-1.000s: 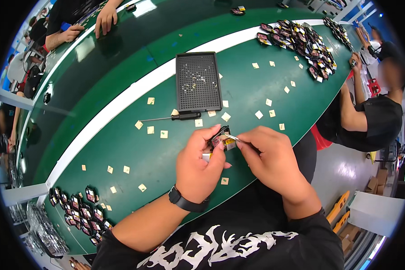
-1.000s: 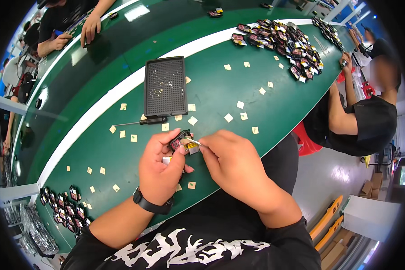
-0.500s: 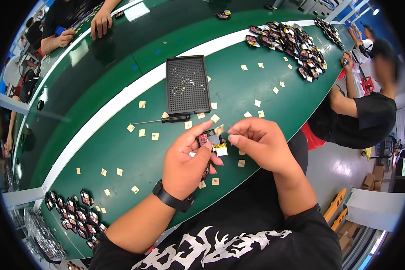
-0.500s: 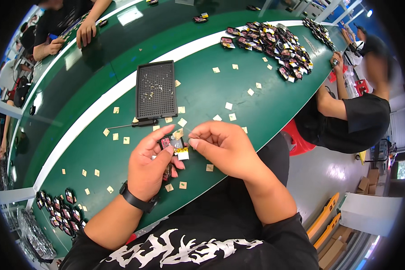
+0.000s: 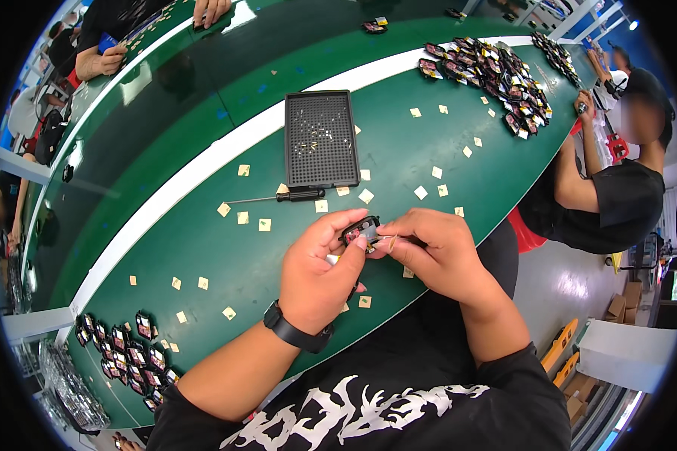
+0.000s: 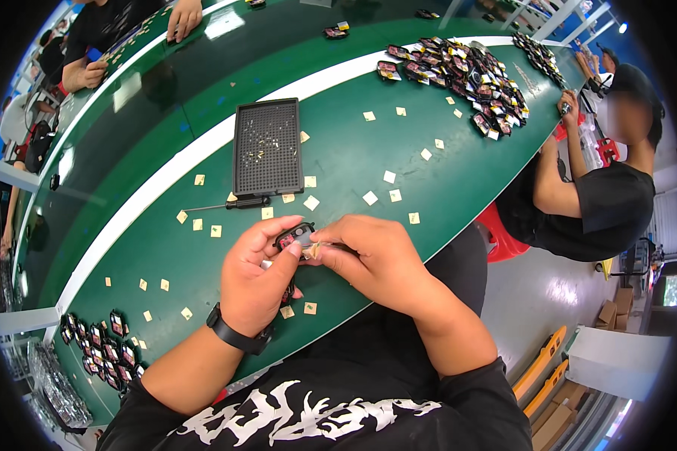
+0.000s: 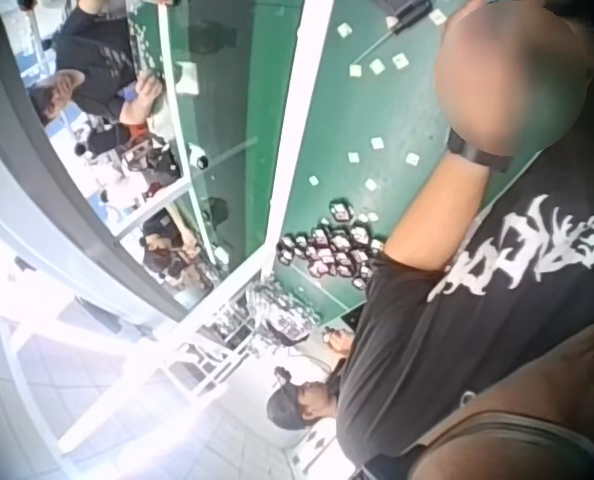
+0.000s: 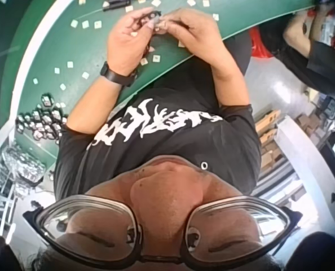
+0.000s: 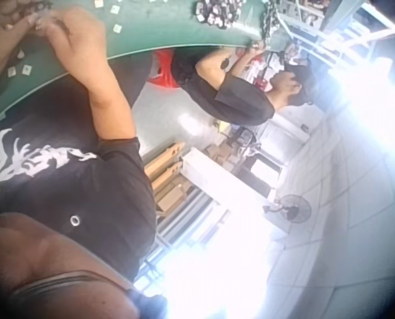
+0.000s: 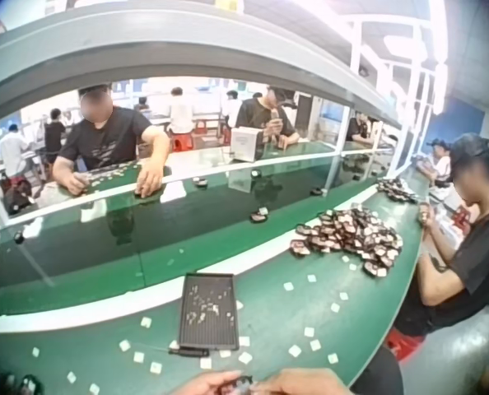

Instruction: Assembling small electronic components using tweezers and adhesive strips at a factory workbench.

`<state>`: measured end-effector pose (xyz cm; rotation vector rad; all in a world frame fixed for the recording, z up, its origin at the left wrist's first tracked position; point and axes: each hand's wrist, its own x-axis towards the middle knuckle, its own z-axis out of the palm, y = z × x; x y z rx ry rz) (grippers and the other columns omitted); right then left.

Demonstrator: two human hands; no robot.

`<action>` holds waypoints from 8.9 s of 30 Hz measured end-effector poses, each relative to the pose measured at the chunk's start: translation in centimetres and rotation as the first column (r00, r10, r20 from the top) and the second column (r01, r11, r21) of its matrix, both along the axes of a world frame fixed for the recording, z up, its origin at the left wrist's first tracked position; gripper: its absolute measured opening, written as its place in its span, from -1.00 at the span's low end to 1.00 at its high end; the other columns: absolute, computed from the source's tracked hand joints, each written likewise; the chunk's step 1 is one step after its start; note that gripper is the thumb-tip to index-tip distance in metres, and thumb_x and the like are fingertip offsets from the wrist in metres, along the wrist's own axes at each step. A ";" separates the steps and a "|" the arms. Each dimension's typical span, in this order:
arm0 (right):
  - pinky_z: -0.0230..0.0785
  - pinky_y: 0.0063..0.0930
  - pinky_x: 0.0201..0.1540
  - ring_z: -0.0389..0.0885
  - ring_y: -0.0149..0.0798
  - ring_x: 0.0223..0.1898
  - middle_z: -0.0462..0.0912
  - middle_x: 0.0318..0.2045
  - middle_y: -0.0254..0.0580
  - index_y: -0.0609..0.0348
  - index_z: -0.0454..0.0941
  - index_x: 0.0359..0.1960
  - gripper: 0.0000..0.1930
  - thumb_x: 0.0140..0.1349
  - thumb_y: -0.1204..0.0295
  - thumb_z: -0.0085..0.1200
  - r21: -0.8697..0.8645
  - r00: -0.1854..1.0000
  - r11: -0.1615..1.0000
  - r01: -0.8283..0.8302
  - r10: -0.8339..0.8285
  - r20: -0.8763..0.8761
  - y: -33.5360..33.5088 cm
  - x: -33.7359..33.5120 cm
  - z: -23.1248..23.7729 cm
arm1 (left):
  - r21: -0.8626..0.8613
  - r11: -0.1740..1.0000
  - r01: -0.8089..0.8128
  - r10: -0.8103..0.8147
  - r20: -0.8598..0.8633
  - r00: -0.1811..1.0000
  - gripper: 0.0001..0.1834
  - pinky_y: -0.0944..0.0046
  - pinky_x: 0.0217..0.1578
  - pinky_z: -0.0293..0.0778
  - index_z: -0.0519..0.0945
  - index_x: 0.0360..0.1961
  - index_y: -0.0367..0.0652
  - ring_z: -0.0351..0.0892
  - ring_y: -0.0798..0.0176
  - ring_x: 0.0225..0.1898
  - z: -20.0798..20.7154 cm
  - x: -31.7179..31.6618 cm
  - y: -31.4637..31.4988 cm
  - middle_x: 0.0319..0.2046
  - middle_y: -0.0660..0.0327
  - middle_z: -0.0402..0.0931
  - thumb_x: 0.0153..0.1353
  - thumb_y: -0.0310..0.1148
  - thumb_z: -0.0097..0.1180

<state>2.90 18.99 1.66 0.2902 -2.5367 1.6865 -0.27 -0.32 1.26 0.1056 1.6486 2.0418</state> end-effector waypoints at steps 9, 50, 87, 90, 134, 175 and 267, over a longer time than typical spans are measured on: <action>0.37 -0.67 -0.41 0.58 -0.59 -0.39 0.72 -0.38 -0.26 0.29 0.53 -0.17 -0.88 0.39 0.49 0.15 -0.318 0.910 0.935 0.157 -0.011 0.415 -0.1 0.0 0.4 | 0.025 1.000 0.000 0.000 0.006 1.000 -0.78 0.47 -0.50 0.58 0.43 0.01 -0.31 0.67 0.43 -0.17 -0.6 -0.2 -0.2 -0.17 0.14 0.65 0.39 -0.52 0.10; 0.35 -0.69 -0.35 0.47 -0.63 -0.43 0.55 -0.48 -0.46 0.30 0.59 -0.18 -0.75 0.20 0.48 0.39 -0.449 0.858 0.840 0.304 -0.036 0.513 -0.5 -0.6 -1.0 | 0.027 0.987 0.156 -0.154 -0.068 0.986 -0.69 0.46 -0.46 0.58 0.42 0.13 -0.32 0.62 0.46 -0.21 -0.7 -0.4 -0.6 -0.06 0.11 0.63 0.38 -0.57 0.05; 0.21 -0.60 -0.57 0.38 -0.62 -0.55 0.54 -0.52 -0.43 0.23 0.54 -0.28 -0.82 0.33 0.38 0.24 -0.368 0.861 0.924 0.105 0.101 0.499 1.1 -0.2 -1.9 | -0.104 0.956 0.273 -0.284 -0.101 0.954 -0.56 0.49 -0.45 0.49 0.46 0.26 -0.40 0.61 0.50 -0.41 -0.5 -0.4 -0.7 -0.33 0.24 0.64 0.35 -0.57 -0.01; 0.19 -0.61 -0.56 0.37 -0.63 -0.54 0.53 -0.52 -0.45 0.23 0.53 -0.28 -0.84 0.34 0.41 0.23 -0.389 0.856 0.915 0.105 0.116 0.503 1.2 -0.2 -1.8 | -0.109 0.951 0.289 -0.301 -0.110 0.947 -0.54 0.49 -0.43 0.47 0.46 0.27 -0.39 0.58 0.53 -0.43 -0.6 -0.5 -0.8 -0.36 0.25 0.64 0.33 -0.57 -0.02; 0.31 -0.61 -0.43 0.44 -0.59 -0.46 0.57 -0.41 -0.43 0.25 0.58 -0.22 -0.84 0.35 0.40 0.21 -0.388 0.892 0.921 -0.029 0.199 0.405 1.4 0.6 -1.1 | -0.782 -0.307 -0.543 -0.184 -0.511 0.840 -0.60 -0.03 -0.07 0.56 0.66 -0.05 -0.24 0.62 -0.18 -0.07 4.3 1.6 -29.5 -0.10 -0.09 0.62 0.08 -0.32 0.38; 0.48 -0.40 -0.26 0.68 -0.13 -0.32 0.68 -0.28 0.01 0.32 0.55 -0.04 -0.82 0.35 0.61 0.08 0.119 0.983 0.985 0.125 -0.139 0.119 -2.2 0.3 2.8 | -0.045 0.997 0.068 -0.072 -0.106 0.992 -0.56 0.42 -0.38 0.46 0.34 0.31 -0.27 0.48 0.50 -0.45 -1.5 -1.2 -2.4 -0.23 0.18 0.66 0.42 -0.52 -0.03; 0.38 -0.68 -0.34 0.53 -0.61 -0.38 0.65 -0.42 -0.38 0.32 0.63 -0.27 -0.84 0.25 0.49 0.34 -0.410 0.834 0.891 0.195 0.070 0.547 -2.3 -0.9 0.0 | -0.168 0.965 0.204 -0.234 -0.189 0.954 -0.47 0.45 -0.36 0.42 0.34 0.36 -0.31 0.48 0.46 -0.38 -0.8 -0.1 -2.8 -0.21 0.19 0.60 0.37 -0.57 0.02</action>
